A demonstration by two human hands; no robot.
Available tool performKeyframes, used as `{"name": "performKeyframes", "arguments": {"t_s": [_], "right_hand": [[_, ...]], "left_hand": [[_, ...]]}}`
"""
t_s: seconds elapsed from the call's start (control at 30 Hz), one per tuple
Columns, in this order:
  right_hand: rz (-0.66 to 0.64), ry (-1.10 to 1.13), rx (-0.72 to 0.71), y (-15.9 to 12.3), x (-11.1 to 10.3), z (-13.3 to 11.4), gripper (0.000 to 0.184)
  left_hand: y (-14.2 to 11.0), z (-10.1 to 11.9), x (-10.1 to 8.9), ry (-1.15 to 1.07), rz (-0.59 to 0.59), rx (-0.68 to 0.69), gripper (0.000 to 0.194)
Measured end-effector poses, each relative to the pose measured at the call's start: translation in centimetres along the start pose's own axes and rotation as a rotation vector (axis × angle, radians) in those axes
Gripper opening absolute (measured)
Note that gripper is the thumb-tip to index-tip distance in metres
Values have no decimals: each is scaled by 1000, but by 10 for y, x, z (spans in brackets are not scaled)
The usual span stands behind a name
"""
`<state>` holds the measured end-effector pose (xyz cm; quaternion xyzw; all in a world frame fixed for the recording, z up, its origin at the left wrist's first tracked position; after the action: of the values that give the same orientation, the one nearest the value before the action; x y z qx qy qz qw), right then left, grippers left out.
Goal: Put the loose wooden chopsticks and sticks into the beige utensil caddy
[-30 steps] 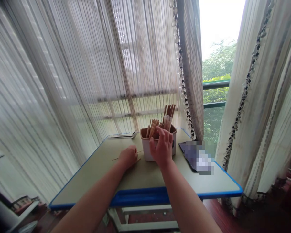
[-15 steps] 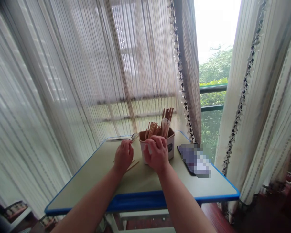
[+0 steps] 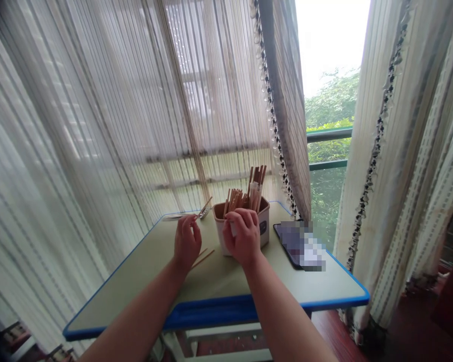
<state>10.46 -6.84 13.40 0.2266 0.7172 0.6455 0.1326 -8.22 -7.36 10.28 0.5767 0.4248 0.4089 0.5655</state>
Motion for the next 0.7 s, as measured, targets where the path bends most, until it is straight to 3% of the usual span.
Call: {"name": "performKeyframes", "arguments": {"t_s": [0.1,0.33,0.5,0.63,0.7], "right_hand": [[29,39,22,0,-3,0,26],[-3,66,25,0,2,0,32],[-13,98,50,-3,9,0,25],[88,61,182,-4,4,10,21],[80,71,222,-3,4,13,21]], "left_hand": [[1,10,-7,-105,70,55,30],[-4,30,-1,-227,-69,226,35],[-7,30,2,-261,-116,223,36],[-6,29,0,-268,-108,217,37],[-6,31,-2,-273,-102,233,40]]}}
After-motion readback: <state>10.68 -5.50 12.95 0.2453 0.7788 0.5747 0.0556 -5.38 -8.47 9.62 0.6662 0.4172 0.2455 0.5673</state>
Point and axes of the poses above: each hand's wrist, its own y-axis towards the middle knuckle, its own x-axis out of the palm, z = x × y, the point moved 6 cm from there along y, towards the middle knuckle, and after that the axes turned 9 degrees about z, right-handed, at the moved point
